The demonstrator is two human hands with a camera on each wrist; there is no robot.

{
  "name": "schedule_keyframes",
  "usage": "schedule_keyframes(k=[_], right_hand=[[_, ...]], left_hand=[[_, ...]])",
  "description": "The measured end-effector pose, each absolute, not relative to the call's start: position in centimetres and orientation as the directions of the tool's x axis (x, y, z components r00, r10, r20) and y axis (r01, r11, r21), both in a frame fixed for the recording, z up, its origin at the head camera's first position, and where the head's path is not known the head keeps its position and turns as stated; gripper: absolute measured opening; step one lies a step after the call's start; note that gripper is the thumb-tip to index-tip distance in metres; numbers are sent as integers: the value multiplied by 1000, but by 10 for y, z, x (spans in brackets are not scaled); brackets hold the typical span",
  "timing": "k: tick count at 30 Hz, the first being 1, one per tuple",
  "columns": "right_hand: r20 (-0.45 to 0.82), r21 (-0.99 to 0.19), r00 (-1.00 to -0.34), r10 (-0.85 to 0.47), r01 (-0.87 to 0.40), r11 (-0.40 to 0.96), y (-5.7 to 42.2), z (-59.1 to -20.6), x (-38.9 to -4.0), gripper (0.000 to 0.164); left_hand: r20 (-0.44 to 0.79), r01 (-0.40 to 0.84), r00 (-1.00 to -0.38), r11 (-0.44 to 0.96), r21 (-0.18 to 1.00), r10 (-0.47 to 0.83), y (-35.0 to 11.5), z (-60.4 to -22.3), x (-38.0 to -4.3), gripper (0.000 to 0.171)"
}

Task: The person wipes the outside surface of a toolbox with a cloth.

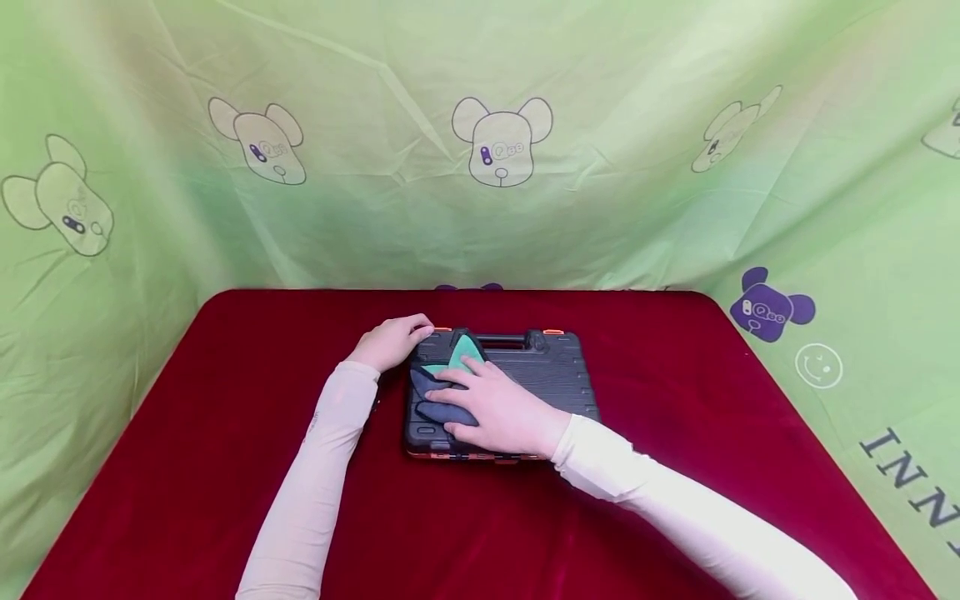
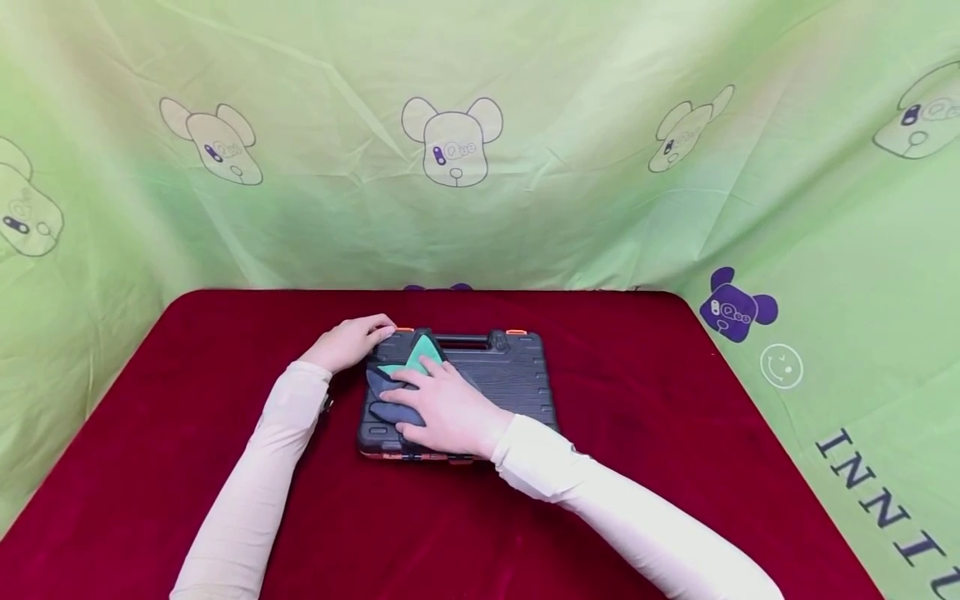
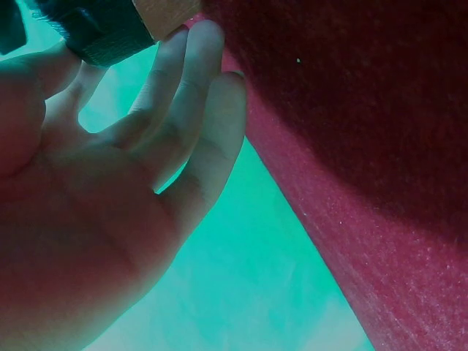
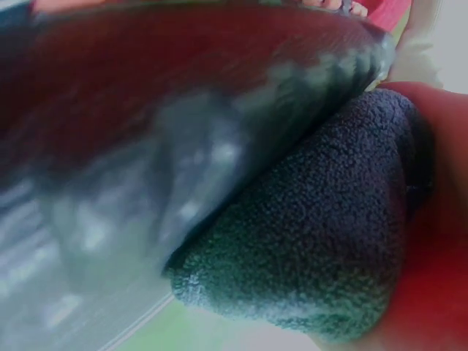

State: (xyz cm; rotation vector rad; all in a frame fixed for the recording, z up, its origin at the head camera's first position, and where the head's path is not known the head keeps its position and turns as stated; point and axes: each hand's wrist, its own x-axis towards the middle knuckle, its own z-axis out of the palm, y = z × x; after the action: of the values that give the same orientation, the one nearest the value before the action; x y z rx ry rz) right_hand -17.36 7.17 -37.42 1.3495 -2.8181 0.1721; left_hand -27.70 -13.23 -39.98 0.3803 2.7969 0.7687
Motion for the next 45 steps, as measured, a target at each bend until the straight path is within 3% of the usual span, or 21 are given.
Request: schedule_keyframes(k=[15, 45], right_hand=[[66, -127, -622, -780, -781, 611, 79, -374, -169, 45], [41, -228, -738, -674, -664, 712, 146, -371, -142, 46]], left_hand=[[-116, 196, -950, 841, 505, 291, -131, -405, -280, 33], [-110, 204, -948, 836, 509, 298, -133, -400, -277, 31]])
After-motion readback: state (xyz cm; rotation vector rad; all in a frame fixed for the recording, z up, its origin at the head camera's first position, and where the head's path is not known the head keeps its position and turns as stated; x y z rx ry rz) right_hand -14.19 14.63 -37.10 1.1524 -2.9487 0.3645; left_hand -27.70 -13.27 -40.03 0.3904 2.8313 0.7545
